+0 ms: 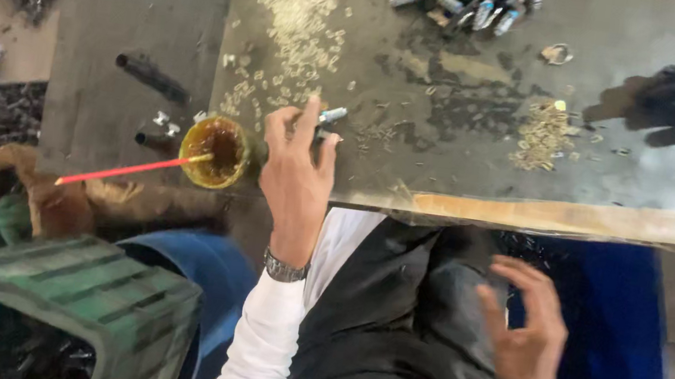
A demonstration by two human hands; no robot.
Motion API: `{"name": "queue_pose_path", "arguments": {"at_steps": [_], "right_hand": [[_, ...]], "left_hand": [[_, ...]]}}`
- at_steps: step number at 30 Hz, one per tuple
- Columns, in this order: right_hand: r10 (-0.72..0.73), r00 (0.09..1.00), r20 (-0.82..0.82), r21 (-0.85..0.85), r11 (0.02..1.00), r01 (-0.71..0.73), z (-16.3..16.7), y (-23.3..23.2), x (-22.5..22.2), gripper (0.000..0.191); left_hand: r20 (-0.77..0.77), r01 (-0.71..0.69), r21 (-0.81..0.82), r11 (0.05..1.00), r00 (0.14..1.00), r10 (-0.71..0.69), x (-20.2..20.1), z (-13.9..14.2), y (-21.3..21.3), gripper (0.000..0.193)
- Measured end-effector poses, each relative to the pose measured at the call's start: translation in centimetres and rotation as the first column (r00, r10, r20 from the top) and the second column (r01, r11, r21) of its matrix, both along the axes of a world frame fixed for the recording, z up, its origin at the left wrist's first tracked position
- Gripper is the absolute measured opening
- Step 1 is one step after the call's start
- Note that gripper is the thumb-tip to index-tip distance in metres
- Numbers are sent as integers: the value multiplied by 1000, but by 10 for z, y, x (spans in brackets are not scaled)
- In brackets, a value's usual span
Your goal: The person sits at a metal workbench assembling small cylindrical metal components. They hold a part in one hand, dip a red-handled brush into a jar of amber adhesive, brush the adhesive onto the part, press a second piece onto it, and set the assembled part on the table. At the end they gather the finished parts and sweep them into a blue bin.
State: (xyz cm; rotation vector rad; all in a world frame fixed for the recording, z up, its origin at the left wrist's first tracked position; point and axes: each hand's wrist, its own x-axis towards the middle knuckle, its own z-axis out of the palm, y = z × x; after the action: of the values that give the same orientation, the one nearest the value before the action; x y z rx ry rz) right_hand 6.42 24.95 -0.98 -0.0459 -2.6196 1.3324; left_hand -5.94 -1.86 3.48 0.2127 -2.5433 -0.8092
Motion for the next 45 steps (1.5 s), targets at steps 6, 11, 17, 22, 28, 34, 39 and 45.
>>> {"name": "queue_pose_path", "arguments": {"at_steps": [6,11,17,22,28,34,39,45], "right_hand": [[222,970,-97,-257,936,-240,35,-43,-15,35],[325,946,-18,-544,791,-282,30,-69,-38,52],[341,940,10,-469,832,-297,14,-76,-44,55],[207,978,-2,-386,902,-192,16,-70,-44,37],[262,934,-243,139,962,-233,32,-75,-74,41],[275,951,-139,300,927,-224,30,-96,-95,29],[224,959,-176,309,937,-162,28,-92,-80,26],[159,967,-201,-14,986,-165,29,-76,-72,29]], "left_hand": [[-38,-36,72,997,999,38,15,4,15,19],[29,30,163,986,999,-35,37,8,21,22],[14,160,207,965,986,-167,46,7,18,19],[18,171,154,973,984,-176,50,2,16,18],[124,240,-82,967,965,-229,47,5,9,39],[28,297,-190,936,954,-297,54,-3,5,36],[-37,327,-195,925,940,-340,55,-21,-1,25],[-167,358,-36,933,918,-359,57,-24,-3,20]]}}
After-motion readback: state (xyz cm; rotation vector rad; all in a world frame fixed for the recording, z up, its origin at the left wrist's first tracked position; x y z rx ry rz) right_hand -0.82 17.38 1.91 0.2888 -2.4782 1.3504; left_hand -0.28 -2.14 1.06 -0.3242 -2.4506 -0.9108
